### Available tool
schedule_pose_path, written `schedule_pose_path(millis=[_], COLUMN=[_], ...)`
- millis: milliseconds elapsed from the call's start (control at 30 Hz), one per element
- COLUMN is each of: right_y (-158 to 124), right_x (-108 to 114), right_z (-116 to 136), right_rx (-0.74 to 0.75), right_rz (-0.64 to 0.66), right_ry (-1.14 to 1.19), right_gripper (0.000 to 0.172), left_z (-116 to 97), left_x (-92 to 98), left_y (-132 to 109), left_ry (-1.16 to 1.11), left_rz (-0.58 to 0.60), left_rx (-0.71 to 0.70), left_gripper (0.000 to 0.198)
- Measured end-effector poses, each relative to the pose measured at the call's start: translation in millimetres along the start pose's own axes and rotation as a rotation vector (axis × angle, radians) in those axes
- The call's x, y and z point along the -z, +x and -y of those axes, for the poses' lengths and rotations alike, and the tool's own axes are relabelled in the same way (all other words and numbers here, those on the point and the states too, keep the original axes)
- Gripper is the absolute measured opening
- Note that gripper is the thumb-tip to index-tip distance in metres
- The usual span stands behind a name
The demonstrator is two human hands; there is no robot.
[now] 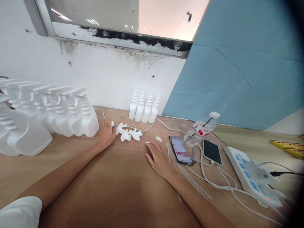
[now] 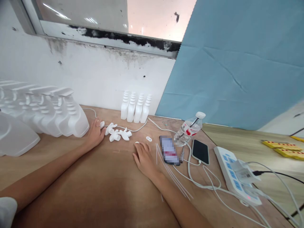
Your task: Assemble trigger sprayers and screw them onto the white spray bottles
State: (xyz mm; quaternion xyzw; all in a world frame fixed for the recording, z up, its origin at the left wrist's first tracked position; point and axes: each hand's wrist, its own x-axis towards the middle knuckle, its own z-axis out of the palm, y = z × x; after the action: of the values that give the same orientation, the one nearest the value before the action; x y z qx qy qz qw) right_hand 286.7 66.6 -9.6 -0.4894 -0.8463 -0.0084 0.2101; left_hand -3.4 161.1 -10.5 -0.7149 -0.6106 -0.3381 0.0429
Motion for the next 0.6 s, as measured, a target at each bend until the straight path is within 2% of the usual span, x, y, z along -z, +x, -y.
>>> schedule_pose_path(millis=[100,233,367,500,600], right_y=[-0.5,-1.2,-2.1,-3.0,-3.0], right_x=[1.6,-2.7,-5.9,-5.2,-4.5], right_z=[1.5,-1.3,-4.9,-9.7,-14.7], right_rx=[0.101,0.066,0.036,0.017,-0.013], right_rz=[0.022,0.004,-0.018,-0.126,-0.155], right_ry=[0.051,0.008,-0.02,-0.011,-0.015], right_gripper=[0.042,0.043,0.035,0.02,0.012], left_z=[9.1,15.7,20.0,25.2,22.7], left_x=[-4.1,-2.2,-6.7,-8.4,-0.6], left_y=[4.6,0.2,-1.4,-0.7,-2.8], left_ry=[-0.047,-0.062,-0.093,-0.139,-0.244], left_rz=[0.02,0.041,0.02,0.046,-0.061], left_rx=[0.049,0.054,0.096,0.141,0.15], left_gripper=[0.044,0.039,0.048,0.05,0.055])
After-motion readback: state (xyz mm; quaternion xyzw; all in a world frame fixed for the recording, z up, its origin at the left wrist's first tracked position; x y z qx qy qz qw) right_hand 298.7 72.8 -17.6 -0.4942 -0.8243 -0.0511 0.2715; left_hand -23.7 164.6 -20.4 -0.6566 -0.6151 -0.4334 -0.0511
